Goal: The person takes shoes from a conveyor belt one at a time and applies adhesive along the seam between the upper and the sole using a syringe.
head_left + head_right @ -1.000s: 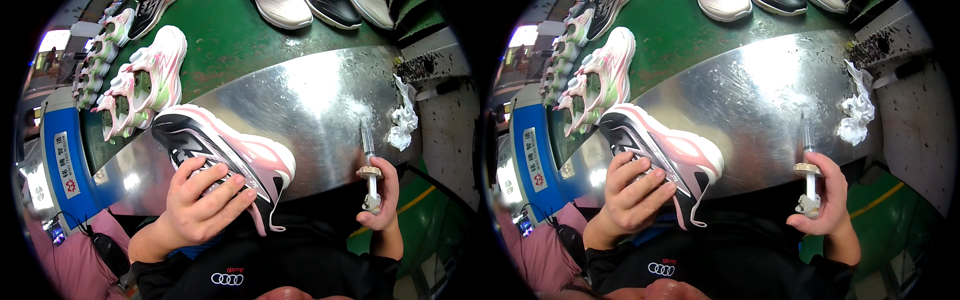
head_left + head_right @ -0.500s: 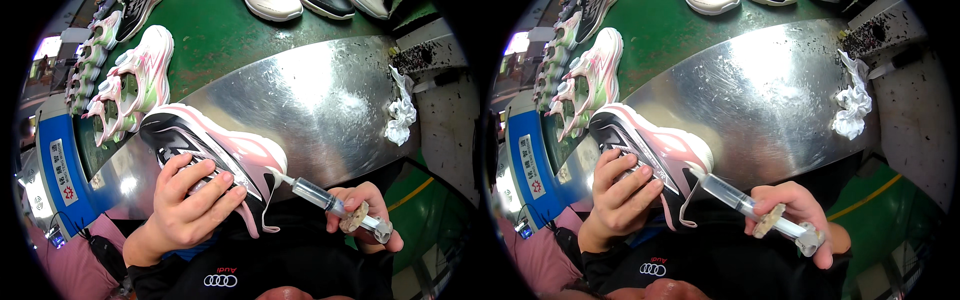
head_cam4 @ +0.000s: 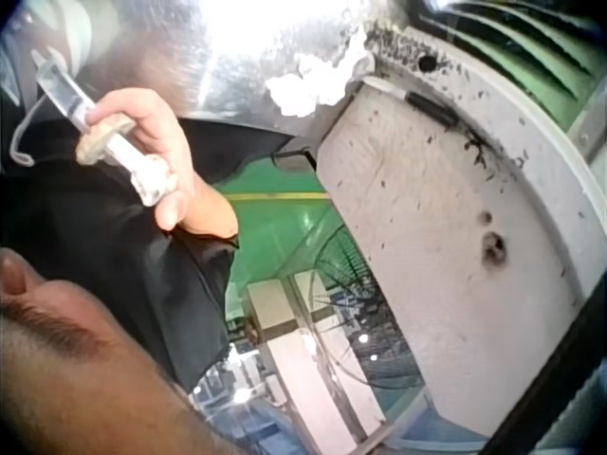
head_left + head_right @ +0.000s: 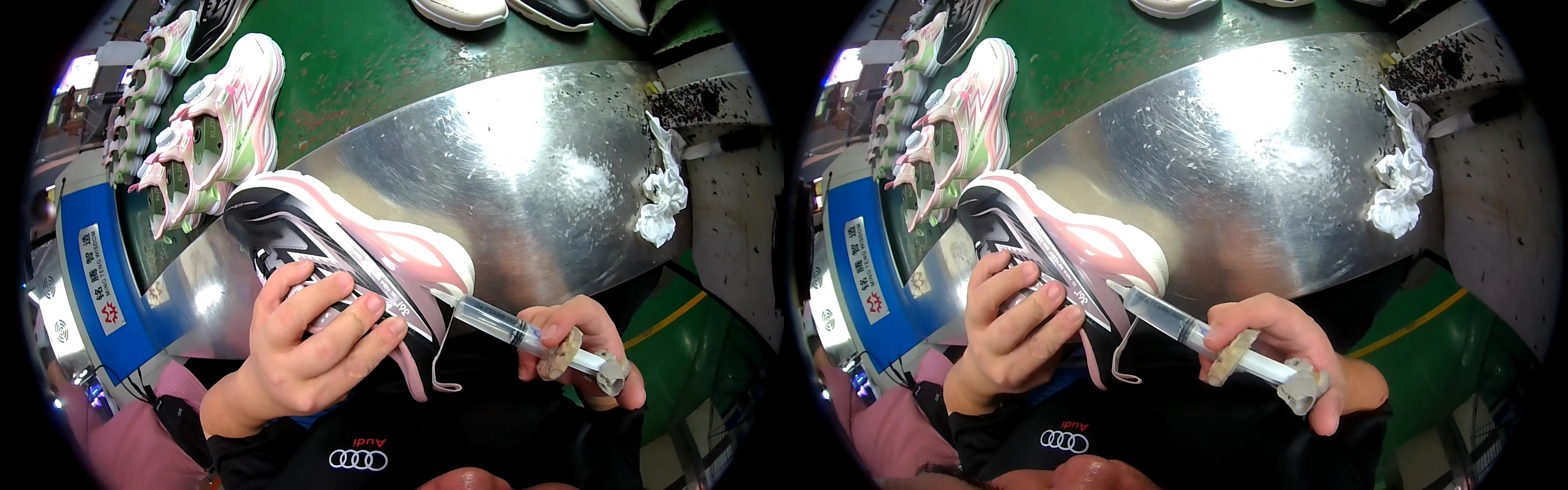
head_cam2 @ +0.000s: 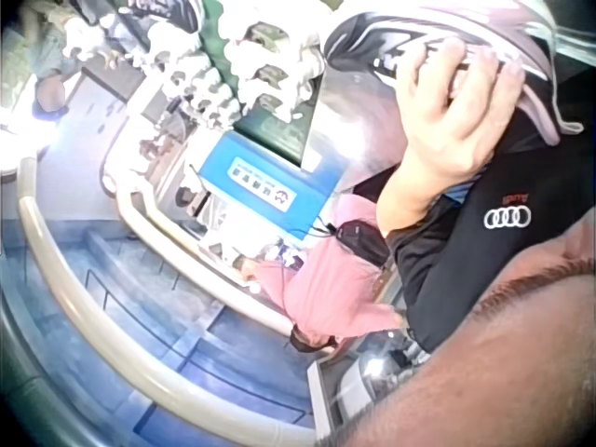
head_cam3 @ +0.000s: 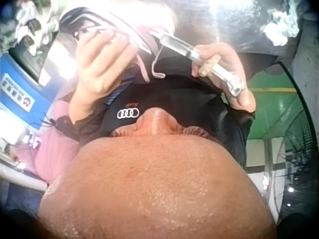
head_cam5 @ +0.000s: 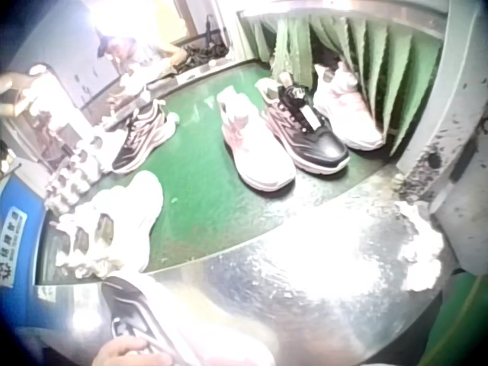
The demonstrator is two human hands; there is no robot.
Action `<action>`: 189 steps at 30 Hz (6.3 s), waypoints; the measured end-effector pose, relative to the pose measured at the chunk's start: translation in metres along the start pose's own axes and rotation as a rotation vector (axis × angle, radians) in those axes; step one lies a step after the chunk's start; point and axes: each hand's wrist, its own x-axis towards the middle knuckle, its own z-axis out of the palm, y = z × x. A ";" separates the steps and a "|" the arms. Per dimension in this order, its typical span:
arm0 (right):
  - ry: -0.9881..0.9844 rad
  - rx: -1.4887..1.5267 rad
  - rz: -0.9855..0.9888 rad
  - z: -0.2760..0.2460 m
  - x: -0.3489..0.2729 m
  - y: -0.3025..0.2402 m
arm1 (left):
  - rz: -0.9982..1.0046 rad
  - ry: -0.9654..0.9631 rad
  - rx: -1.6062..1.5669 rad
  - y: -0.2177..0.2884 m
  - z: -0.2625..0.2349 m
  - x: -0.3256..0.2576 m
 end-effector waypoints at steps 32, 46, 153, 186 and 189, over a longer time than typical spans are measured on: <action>0.011 -0.092 -0.102 -0.001 -0.007 0.004 | -0.013 -0.014 0.007 0.003 -0.003 -0.003; 0.040 -0.152 -0.127 0.003 -0.015 0.007 | -0.005 -0.022 0.009 0.004 -0.004 -0.004; 0.103 -0.668 -0.065 0.080 0.026 -0.028 | -0.639 0.640 -1.396 -0.065 0.053 -0.059; -0.242 -0.326 0.060 0.118 0.094 -0.010 | -0.333 0.563 -1.375 -0.037 0.010 -0.059; -0.260 -0.315 0.024 0.112 0.093 -0.007 | -0.358 0.577 -1.375 -0.039 0.017 -0.061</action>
